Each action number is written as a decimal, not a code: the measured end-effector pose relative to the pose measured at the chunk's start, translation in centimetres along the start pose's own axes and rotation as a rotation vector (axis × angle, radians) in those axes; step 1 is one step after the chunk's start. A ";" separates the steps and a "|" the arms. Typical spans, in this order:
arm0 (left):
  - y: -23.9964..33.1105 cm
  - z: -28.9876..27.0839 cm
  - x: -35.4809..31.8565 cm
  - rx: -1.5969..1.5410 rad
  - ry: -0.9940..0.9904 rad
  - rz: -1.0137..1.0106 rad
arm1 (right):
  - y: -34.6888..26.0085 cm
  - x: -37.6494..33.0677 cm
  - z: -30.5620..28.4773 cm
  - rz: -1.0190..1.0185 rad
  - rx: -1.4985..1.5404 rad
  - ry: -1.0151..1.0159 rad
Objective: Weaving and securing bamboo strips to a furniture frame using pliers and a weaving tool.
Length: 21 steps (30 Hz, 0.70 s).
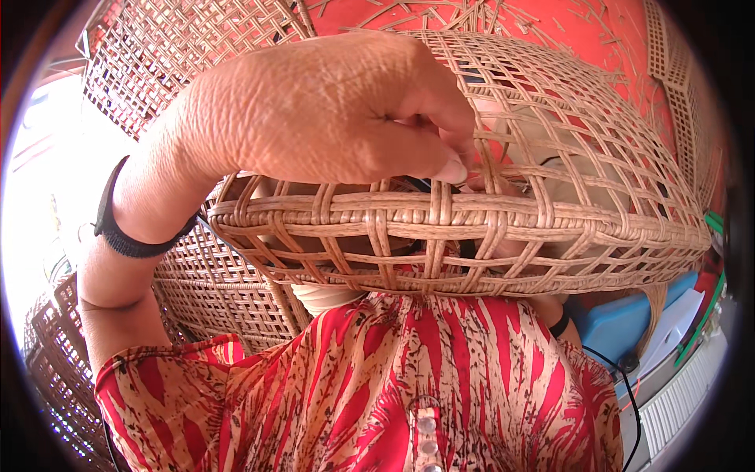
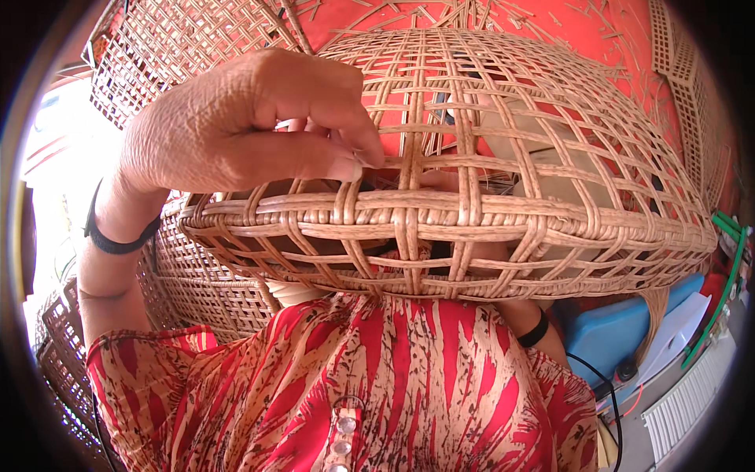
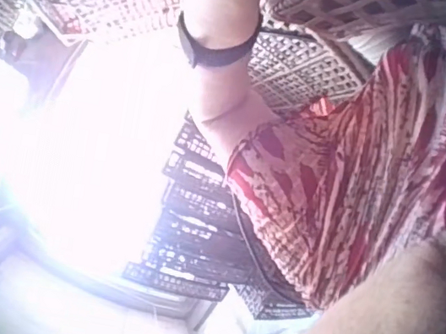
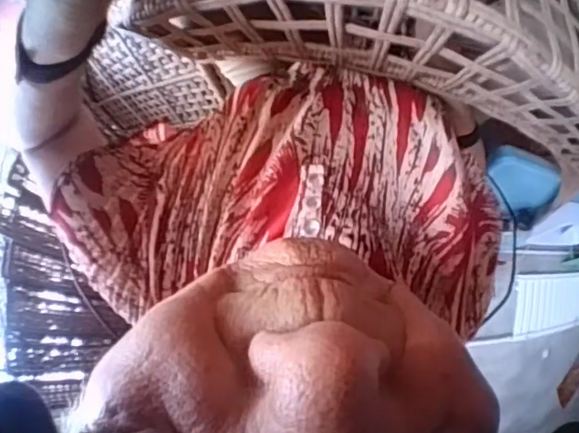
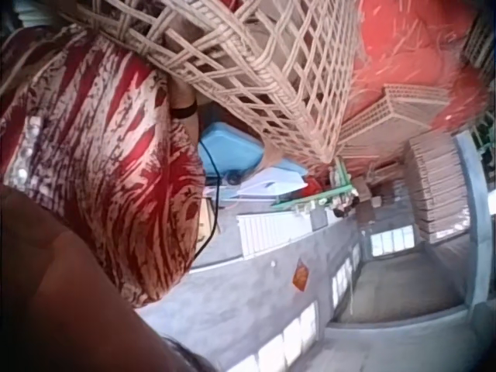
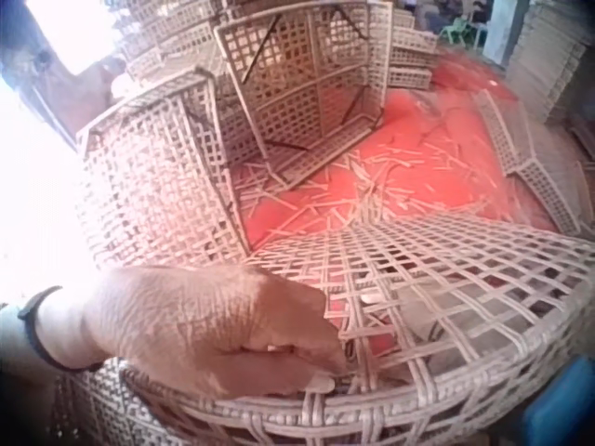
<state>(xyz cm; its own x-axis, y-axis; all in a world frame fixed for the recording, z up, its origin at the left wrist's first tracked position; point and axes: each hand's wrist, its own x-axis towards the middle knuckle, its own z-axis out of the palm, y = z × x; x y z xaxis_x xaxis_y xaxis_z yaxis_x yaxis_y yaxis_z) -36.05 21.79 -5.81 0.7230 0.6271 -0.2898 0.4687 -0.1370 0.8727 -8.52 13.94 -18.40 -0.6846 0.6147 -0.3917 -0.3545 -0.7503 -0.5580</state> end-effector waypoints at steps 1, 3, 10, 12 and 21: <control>0.3 0.2 0.4 -0.016 -0.011 0.034 | -0.2 0.0 0.0 0.004 0.036 -0.013; 1.1 0.7 0.8 -0.028 -0.024 0.068 | -0.5 -0.3 0.1 0.022 0.115 -0.037; 4.8 1.9 1.5 0.221 -0.127 -0.044 | -1.3 -1.1 -1.1 -0.162 -0.308 -0.044; 5.2 2.2 1.7 0.193 -0.199 -0.174 | -1.1 -0.7 -1.3 -0.191 -0.336 -0.062; 7.7 4.6 1.4 0.092 -0.033 -0.017 | -2.3 -4.4 -1.3 -0.294 -0.405 -0.034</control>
<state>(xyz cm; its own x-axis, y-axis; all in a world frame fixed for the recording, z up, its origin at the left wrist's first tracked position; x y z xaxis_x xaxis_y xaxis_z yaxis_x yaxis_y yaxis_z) -29.13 18.11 -1.29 0.7302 0.6043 -0.3186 0.5244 -0.1969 0.8284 -3.89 13.23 -16.33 -0.6155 0.7727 -0.1553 -0.2641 -0.3879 -0.8831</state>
